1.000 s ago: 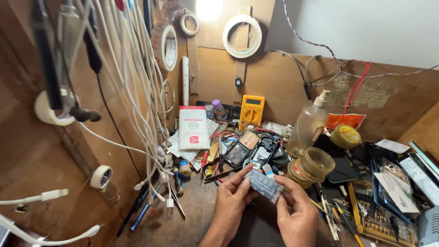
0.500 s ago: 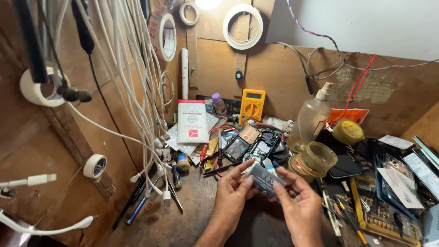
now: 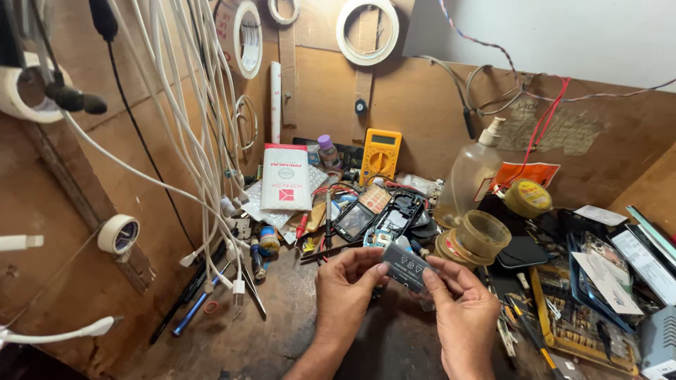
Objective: The person holds a mobile phone battery and places it inside a plastic bag, then picks up a phone motherboard to assemble parts.
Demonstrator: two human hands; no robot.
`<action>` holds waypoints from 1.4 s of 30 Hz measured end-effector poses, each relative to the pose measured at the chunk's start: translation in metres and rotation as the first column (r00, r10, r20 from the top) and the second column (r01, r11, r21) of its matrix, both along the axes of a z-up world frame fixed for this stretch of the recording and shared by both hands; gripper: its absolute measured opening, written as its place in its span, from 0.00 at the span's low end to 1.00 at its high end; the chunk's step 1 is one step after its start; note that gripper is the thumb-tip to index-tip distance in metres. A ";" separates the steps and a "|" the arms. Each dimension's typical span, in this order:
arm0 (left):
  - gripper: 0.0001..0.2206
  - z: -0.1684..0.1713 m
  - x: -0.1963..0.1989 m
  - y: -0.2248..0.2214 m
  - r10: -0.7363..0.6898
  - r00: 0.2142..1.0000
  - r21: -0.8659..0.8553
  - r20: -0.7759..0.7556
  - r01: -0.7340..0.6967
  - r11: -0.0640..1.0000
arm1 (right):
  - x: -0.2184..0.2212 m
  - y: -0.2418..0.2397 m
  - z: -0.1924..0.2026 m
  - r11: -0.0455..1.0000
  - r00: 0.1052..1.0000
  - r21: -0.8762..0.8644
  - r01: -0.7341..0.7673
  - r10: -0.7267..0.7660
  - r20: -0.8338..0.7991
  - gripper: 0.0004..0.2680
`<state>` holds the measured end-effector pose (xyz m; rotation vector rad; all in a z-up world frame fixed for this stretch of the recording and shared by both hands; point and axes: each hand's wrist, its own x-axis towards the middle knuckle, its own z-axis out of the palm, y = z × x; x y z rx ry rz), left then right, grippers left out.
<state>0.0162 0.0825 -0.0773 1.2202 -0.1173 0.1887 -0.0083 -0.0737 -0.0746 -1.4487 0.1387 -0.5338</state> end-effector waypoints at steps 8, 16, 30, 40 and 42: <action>0.06 -0.008 0.002 0.000 0.031 0.999 -0.003 -0.018 -0.031 1.000 | 0.001 0.003 -0.001 0.999 1.000 -0.046 0.014 -0.015 -0.015 0.09; 0.17 -0.003 0.000 0.006 -0.070 0.997 -0.132 -0.028 0.066 0.989 | -0.001 -0.002 -0.003 0.980 0.977 0.126 -0.151 0.168 -0.135 0.08; 0.25 -0.001 -0.006 0.001 -0.281 0.959 0.008 -0.034 0.281 0.960 | -0.002 -0.018 0.014 0.916 0.977 -0.365 -0.168 0.107 -0.183 0.05; 0.23 0.008 -0.010 0.007 -0.325 0.944 -0.044 -0.061 0.322 0.946 | -0.008 -0.021 -0.007 0.927 0.985 -0.355 -0.121 0.157 0.073 0.02; 0.23 0.009 -0.009 0.008 -0.343 0.936 -0.110 -0.086 0.333 0.936 | -0.007 -0.024 -0.007 0.928 0.982 -0.330 -0.172 0.186 0.012 0.03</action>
